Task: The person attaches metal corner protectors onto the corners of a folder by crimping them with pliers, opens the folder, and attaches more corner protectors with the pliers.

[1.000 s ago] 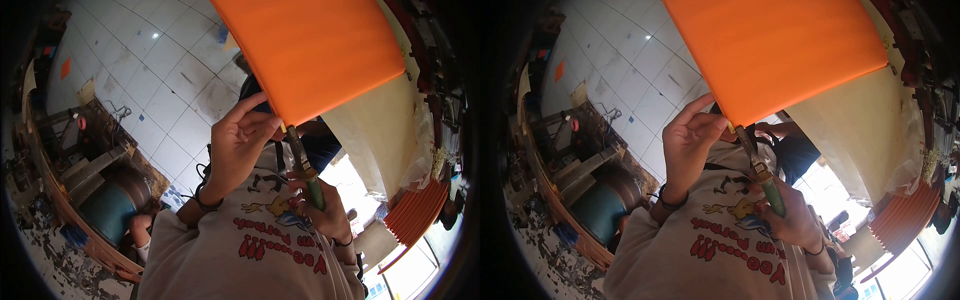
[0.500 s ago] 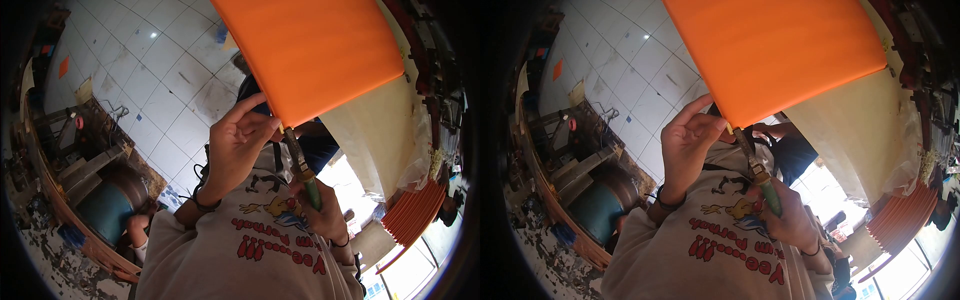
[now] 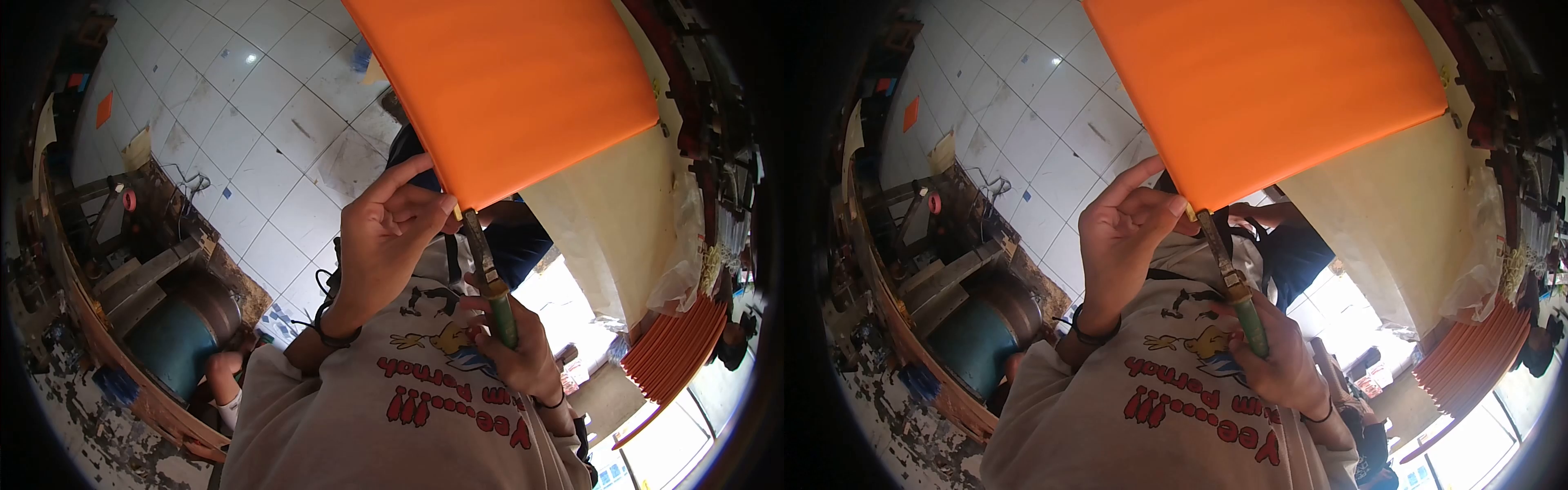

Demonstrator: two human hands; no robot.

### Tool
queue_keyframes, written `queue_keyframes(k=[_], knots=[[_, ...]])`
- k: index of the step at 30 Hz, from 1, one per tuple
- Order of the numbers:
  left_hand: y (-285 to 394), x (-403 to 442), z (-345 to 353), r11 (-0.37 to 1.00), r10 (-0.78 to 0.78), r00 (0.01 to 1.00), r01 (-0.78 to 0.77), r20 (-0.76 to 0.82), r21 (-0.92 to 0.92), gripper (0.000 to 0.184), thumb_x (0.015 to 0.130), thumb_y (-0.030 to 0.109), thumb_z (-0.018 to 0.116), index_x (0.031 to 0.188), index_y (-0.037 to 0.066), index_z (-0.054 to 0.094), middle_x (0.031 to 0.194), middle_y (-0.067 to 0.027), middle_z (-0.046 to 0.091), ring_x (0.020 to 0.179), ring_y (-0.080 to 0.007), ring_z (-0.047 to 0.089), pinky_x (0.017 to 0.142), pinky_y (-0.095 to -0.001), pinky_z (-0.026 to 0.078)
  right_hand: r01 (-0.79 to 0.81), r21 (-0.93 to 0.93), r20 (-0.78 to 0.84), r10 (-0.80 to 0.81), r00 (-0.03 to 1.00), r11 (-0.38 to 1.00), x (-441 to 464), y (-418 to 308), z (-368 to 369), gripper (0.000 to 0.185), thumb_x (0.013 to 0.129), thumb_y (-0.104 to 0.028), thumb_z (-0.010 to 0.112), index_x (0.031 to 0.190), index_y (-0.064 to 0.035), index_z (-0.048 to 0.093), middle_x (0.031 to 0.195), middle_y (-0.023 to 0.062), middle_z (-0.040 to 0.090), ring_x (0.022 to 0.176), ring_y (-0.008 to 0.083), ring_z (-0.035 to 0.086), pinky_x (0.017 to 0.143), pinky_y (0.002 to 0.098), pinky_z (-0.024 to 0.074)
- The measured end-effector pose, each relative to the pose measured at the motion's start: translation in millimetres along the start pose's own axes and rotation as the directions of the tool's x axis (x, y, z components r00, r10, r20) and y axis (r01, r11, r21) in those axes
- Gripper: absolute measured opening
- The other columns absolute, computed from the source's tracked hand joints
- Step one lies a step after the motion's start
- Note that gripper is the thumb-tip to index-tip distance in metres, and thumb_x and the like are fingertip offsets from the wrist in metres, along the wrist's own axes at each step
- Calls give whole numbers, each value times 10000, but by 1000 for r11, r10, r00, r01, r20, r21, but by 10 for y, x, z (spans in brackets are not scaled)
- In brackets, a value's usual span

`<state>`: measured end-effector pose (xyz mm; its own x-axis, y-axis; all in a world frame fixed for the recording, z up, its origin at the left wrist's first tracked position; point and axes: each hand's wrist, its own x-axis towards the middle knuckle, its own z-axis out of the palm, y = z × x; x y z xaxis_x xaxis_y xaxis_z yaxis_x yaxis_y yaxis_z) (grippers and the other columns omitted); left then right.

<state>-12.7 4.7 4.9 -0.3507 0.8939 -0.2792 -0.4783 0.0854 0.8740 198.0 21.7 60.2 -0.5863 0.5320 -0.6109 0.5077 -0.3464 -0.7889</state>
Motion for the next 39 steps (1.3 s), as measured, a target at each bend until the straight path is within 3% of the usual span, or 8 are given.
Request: queue_keyframes(k=[8,14,23,26,29,34,37,39], knots=[[0,7,25,1000,21,999,-21,-38,2,427,896,-46,618,1302,-93,495,882,-123,704,843,-183,703,734,-319,621,17,-26,7,-17,1000,1000,14,-20,-15,427,811,60,484,1223,15,585,1133,159,630,889,208,650,808,303,506],[7,4,4,1000,-11,1000,11,-13,-21,428,906,-14,644,1301,-73,490,937,-130,711,848,-153,698,768,-263,583,-78,3,-23,78,997,997,-1,-65,-20,332,811,78,475,1118,23,590,937,132,670,771,190,661,725,307,525],[17,7,7,1000,-17,1000,17,-20,-19,419,909,-9,643,1297,-67,499,934,-129,711,850,-155,700,770,-271,585,-10,-109,-70,2,998,994,-6,-43,-9,232,860,26,567,1091,15,560,820,154,665,762,293,679,678,359,512],[-7,8,-16,1000,-4,1000,4,-14,-6,420,912,-11,637,1303,-66,493,941,-132,711,859,-162,701,773,-277,589,-5,3,-266,5,964,1000,7,-21,135,251,867,-21,609,1108,13,549,792,162,654,752,352,663,678,405,501],[7,2,-5,999,-32,999,31,-30,-26,405,914,-10,633,1290,-64,490,927,-129,707,850,-161,698,761,-275,587,-74,-198,-99,55,994,977,13,41,4,255,873,-55,621,1103,18,538,787,178,641,749,397,642,674,440,485],[-131,-194,27,993,-44,991,29,-125,-119,271,901,38,671,1110,-36,515,806,-58,655,758,-118,673,704,-228,547,-78,-170,-103,61,993,982,3,-101,-10,234,873,-73,609,1080,19,550,770,204,628,719,404,635,656,433,480],[-341,-410,-16,970,-176,925,106,336,217,402,834,171,776,1105,25,518,909,-47,630,887,-126,657,803,-288,533,-44,-120,-79,34,996,992,0,-103,-29,260,858,-67,602,1096,25,552,753,196,632,704,392,648,663,416,494],[-350,-386,120,963,-243,785,264,570,48,494,821,199,776,1186,12,500,1134,-127,601,1082,-184,596,952,-337,471,-34,-105,-67,27,997,994,-2,-78,-29,313,839,-59,605,1134,26,546,783,192,641,742,382,659,696,407,505]])
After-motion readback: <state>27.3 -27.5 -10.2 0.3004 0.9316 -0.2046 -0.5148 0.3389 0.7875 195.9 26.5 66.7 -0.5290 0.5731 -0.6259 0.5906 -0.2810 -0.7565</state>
